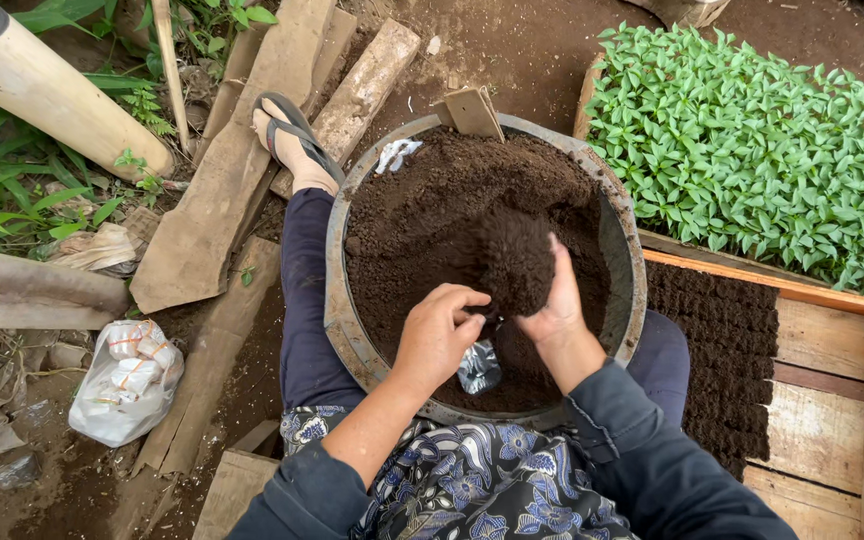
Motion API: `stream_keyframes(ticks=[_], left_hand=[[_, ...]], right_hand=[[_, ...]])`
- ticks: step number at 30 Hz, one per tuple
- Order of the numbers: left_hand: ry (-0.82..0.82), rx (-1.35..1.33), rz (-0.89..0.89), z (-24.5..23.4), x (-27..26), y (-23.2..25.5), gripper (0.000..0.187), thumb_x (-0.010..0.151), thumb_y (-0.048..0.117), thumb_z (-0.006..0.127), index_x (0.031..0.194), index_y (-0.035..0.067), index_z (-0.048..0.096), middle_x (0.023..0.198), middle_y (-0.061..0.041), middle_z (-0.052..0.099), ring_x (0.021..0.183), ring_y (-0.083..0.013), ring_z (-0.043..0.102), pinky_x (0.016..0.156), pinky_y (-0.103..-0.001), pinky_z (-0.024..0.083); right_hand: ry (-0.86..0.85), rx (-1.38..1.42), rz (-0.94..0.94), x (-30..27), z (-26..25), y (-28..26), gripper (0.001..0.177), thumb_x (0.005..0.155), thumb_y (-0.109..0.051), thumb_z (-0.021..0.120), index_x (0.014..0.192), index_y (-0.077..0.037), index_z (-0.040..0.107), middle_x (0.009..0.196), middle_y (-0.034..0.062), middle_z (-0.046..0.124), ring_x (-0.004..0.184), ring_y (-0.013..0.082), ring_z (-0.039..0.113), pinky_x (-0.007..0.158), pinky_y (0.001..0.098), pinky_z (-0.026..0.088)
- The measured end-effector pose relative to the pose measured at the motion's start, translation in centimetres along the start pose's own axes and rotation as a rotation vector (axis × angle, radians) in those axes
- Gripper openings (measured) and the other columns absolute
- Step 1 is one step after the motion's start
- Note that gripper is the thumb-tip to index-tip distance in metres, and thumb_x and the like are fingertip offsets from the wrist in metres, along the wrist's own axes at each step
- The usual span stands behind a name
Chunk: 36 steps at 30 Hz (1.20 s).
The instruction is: The person scoops soil from a large bucket, wraps it around a small packet, and forms a soil pellet by hand. They then place the finished pellet into a wooden tray filled with soil.
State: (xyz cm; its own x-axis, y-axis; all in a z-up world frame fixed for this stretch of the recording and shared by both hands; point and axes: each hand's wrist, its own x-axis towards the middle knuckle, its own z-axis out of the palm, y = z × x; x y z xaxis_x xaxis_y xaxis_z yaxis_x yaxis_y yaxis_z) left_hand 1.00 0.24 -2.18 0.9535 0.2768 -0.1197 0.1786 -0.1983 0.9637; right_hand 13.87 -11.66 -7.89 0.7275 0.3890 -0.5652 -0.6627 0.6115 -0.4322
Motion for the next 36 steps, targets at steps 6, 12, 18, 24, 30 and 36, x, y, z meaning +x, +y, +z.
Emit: stream_keyframes(ticks=[6,12,18,24,30,36], left_hand=[[-0.122,0.400,0.097,3.0,1.6,0.1,0.022,0.071,0.019,0.061,0.087,0.004,0.064,0.083,-0.015,0.060,0.080,-0.0358,0.060,0.069,-0.045,0.050],[-0.243,0.278,-0.059,3.2,2.7,1.9,0.027,0.076,0.020,0.059,0.071,-0.006,0.056,0.063,-0.014,0.052,0.054,-0.0219,0.056,0.051,-0.032,0.047],[-0.210,0.144,-0.045,2.8,3.7,1.1,0.033,0.075,0.018,0.062,0.049,0.006,0.045,0.039,-0.004,0.044,0.033,-0.0093,0.041,0.035,-0.022,0.034],[0.068,-0.135,-0.251,1.8,1.3,5.9,0.038,0.078,0.008,0.058,0.116,0.003,0.054,0.116,-0.016,0.054,0.118,-0.0293,0.044,0.100,-0.045,0.032],[0.167,-1.173,-0.340,4.3,1.2,0.2,0.037,0.097,0.027,0.022,0.126,0.005,0.028,0.122,-0.019,0.036,0.107,-0.0228,0.044,0.090,-0.029,0.043],[0.378,-1.053,-0.430,2.5,3.4,-3.1,0.035,0.097,0.036,0.027,0.098,0.010,0.050,0.085,-0.008,0.056,0.066,-0.0147,0.055,0.053,-0.018,0.045]], right_hand=[[-0.127,-0.171,-0.151,-3.2,3.8,-1.7,0.035,0.083,-0.041,0.051,0.089,-0.009,0.063,0.096,0.0141,0.063,0.087,0.0287,0.061,0.082,0.0419,0.050],[-0.326,-0.751,-0.521,-3.9,3.4,-2.8,0.027,0.090,-0.026,0.036,0.082,-0.004,0.050,0.090,0.0140,0.053,0.086,0.0209,0.051,0.074,0.0326,0.045],[-0.624,-1.648,-0.542,-9.9,5.1,-6.8,0.017,0.076,-0.016,0.055,0.091,-0.007,0.056,0.109,0.0147,0.055,0.117,0.0351,0.044,0.097,0.0526,0.033],[-0.522,-2.232,-0.755,-8.1,2.8,-4.5,0.016,0.071,-0.017,0.067,0.083,-0.011,0.058,0.109,0.0074,0.055,0.124,0.0275,0.038,0.099,0.0538,0.029],[-0.506,-1.637,-0.591,-5.4,1.9,-1.6,0.029,0.068,-0.020,0.073,0.091,-0.011,0.058,0.113,0.0069,0.057,0.118,0.0268,0.046,0.097,0.0451,0.036],[-0.156,-1.959,-0.397,-1.3,-1.7,-3.9,0.077,0.063,-0.030,0.075,0.130,-0.023,0.038,0.129,0.0145,0.037,0.120,0.0344,0.041,0.102,0.0463,0.034]])
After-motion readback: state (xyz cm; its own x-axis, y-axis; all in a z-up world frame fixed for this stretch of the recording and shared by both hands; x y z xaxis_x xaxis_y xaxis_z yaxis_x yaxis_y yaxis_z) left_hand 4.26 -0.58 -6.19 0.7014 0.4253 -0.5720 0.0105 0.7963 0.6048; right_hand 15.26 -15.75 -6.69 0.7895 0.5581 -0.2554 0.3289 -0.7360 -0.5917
